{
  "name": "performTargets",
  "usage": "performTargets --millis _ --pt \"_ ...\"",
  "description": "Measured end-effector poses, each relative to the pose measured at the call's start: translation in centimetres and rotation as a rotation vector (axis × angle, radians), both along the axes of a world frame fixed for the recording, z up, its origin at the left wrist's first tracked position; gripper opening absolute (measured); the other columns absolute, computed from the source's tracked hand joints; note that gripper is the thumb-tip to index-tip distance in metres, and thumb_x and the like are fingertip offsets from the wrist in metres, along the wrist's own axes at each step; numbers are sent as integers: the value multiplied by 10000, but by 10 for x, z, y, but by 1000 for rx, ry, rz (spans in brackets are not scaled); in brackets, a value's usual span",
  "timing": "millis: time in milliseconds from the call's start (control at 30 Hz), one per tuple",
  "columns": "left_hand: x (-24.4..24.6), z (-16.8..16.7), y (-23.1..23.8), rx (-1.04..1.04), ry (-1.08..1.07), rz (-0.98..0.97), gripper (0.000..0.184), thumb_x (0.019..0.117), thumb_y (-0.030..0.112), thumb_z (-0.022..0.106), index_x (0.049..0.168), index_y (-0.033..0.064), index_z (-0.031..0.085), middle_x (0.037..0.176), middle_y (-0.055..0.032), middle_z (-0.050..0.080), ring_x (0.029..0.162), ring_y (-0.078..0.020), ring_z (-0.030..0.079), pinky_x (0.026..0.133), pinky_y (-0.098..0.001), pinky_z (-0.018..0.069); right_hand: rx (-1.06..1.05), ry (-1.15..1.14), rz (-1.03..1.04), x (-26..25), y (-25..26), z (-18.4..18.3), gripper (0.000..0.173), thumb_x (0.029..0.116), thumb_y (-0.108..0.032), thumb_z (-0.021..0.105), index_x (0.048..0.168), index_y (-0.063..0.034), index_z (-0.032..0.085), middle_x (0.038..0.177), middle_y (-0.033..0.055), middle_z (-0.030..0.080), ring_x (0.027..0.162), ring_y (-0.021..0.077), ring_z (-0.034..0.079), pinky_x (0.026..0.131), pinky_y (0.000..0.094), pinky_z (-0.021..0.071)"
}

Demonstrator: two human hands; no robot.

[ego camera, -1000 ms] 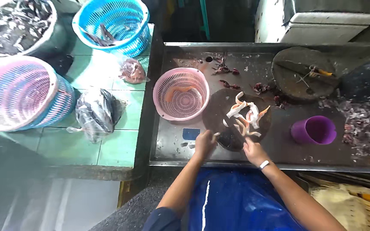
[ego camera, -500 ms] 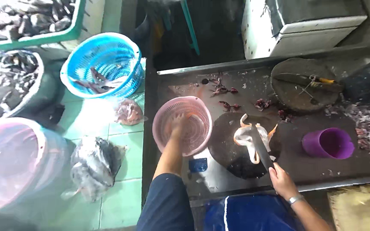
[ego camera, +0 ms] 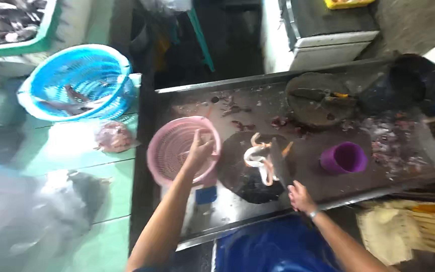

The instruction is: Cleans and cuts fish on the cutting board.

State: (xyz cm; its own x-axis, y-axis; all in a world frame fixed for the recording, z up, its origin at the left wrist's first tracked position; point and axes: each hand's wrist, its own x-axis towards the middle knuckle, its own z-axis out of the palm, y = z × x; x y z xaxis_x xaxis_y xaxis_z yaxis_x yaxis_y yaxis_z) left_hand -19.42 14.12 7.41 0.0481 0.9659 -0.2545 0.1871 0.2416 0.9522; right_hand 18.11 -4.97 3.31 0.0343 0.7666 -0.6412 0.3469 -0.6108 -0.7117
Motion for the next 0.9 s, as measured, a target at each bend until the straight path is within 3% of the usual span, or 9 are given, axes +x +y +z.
performTargets --millis 100,200,300,367,467,567,667,800,900 --pt "61 44 -29 61 -246 48 420 1033 183 546 1432 207 418 907 -8 622 674 -106 605 626 -324 563 39 -19 54 19 -8 -3 436 1105 -319 380 1437 -62 496 755 96 583 549 208 569 534 417 545" --pt "98 27 -50 138 -373 143 173 1082 288 494 1229 212 543 850 54 599 694 -84 595 662 -313 561 81 -5 93 38 -18 -7 480 1102 -343 385 1478 -54 464 802 121 608 592 230 591 580 438 555" --pt "115 -56 -79 -3 -74 215 354 1113 277 415 1242 17 618 977 -89 720 794 -186 697 738 -399 604 145 -27 102 53 -31 -7 429 1093 -331 390 1377 -42 533 805 114 603 613 235 597 597 446 552" --pt "127 -98 -103 -69 213 173 346 1084 262 485 1219 15 686 1065 -97 753 923 -186 723 870 -422 590 139 -40 119 64 -40 -3 415 1096 -343 389 1351 -53 543 803 117 603 606 241 601 590 456 554" --pt "136 -87 -131 -42 457 190 290 1034 290 591 1168 80 738 1073 -112 757 1001 -243 724 946 -522 562 102 -24 175 68 -48 4 456 1102 -330 390 1442 -43 488 807 120 610 596 234 602 580 447 562" --pt "126 -95 -158 8 527 205 270 1029 312 601 1174 124 730 1143 -127 732 1053 -299 701 940 -574 552 86 -21 224 65 -59 0 419 1105 -328 376 1384 -45 508 732 75 565 526 193 568 505 399 541" --pt "115 -95 -172 34 544 227 247 1034 181 561 1226 174 717 1261 -139 681 1150 -341 652 975 -594 524 110 -12 238 58 -61 -3 367 1105 -324 373 1281 -51 545 693 54 541 482 171 543 467 375 527" --pt "107 -110 -186 34 494 349 377 1040 136 441 1403 160 540 1242 -156 667 1041 -331 684 876 -574 564 88 1 247 51 -66 -3 349 1109 -331 370 1260 -68 542 671 42 517 462 164 522 449 364 511" --pt "95 -113 -188 25 461 379 366 1077 228 455 1412 96 519 1204 -167 680 1005 -306 700 880 -547 576 132 -2 217 46 -68 0 370 1104 -338 389 1301 -55 524 690 46 526 479 162 530 464 360 521"
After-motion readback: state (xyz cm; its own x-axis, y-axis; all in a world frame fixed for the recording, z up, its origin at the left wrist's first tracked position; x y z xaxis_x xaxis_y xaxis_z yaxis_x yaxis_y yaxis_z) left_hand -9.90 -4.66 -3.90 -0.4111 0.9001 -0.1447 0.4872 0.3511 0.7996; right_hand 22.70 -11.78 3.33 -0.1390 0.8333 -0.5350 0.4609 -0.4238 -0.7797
